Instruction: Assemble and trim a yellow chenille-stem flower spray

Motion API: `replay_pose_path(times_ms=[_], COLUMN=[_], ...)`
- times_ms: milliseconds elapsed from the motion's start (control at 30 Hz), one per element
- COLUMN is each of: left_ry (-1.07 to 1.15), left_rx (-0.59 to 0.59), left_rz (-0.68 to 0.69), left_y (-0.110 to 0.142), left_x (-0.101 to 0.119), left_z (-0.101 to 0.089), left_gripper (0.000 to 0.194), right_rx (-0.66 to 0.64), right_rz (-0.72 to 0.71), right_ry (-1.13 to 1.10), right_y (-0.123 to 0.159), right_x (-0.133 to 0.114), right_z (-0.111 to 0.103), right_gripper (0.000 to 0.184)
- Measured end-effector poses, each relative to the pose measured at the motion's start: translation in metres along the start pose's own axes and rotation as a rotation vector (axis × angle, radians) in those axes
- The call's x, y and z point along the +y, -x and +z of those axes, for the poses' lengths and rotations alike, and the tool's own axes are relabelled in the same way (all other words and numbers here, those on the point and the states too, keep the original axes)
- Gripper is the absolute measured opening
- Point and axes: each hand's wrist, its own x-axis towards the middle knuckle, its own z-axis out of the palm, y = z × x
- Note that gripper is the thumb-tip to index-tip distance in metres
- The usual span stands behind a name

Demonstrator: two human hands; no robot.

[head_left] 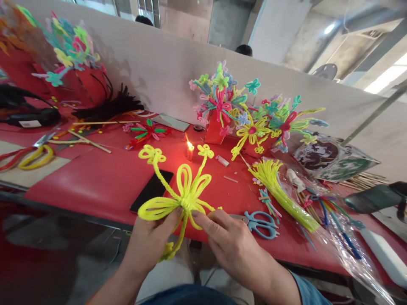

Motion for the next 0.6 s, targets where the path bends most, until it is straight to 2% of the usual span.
replay_pose_path(times_ms=[133, 367, 600], left_ry=[-0.065, -0.052, 0.118], left_rx=[-0.001, 0.005, 0.075], left_rz=[0.043, 0.02, -0.026], left_y=[0.001, 0.0, 0.001], left_x=[-0.003, -0.005, -0.007], left_z=[-0.003, -0.004, 0.002], left_gripper=[0.016, 0.016, 0.016], right_rx=[0.011, 0.026, 0.063], right_rz=[0.015, 0.05, 0.072], right_ry=[0.0, -0.01, -0.079], right_y=[-0.002, 0.0, -0.002], right_x=[0.001, -0.002, -0.002], right_z=[0.004, 0.013, 0.025], right_gripper=[0.045, 0.045, 0.044])
